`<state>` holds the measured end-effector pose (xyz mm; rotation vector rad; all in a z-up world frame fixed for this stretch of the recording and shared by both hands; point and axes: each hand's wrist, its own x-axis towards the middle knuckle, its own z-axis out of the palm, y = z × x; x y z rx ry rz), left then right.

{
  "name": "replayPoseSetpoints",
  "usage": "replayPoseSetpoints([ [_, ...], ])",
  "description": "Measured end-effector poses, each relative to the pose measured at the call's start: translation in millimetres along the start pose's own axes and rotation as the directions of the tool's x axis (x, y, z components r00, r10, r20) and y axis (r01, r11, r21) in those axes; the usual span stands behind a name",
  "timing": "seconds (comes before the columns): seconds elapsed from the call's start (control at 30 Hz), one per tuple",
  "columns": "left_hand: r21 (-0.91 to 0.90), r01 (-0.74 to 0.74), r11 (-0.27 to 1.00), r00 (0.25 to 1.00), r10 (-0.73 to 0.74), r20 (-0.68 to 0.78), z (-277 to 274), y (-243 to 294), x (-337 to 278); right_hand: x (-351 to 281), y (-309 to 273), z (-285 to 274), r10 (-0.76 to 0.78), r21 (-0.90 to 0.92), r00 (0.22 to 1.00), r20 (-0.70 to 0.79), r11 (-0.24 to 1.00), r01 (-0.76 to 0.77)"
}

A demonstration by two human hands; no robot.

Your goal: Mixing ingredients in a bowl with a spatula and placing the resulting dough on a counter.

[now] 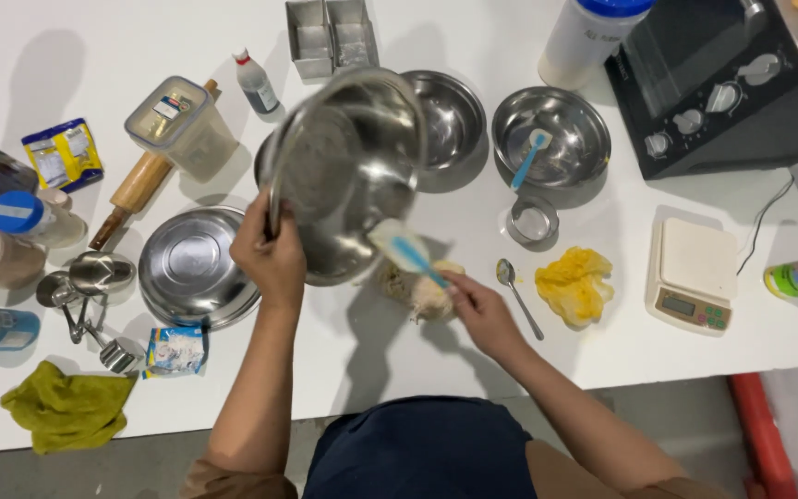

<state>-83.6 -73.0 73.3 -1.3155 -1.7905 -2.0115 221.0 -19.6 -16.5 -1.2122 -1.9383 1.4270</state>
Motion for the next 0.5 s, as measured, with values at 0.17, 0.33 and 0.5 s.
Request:
replayPoseSetpoints([
  [0.17, 0.106, -0.053, 0.993, 0.998, 0.048, 0.046, -7, 10, 6, -21, 92, 15, -0.223, -0.742, 0.975, -0.004, 0.654, 0.146],
  [0.33, 0.079, -0.002, 0.997, 1.0, 0.001, 0.017, -4, 9, 11, -55, 134, 21, -0.003, -0.797, 0.986, 0.167, 0.589, 0.136],
  [0.5, 0.067, -0.027, 0.997, 0.999, 0.025, 0.041, 9, 12, 9, -64, 95, -24, 0.127, -0.677, 0.984, 0.126, 0.736, -0.008],
])
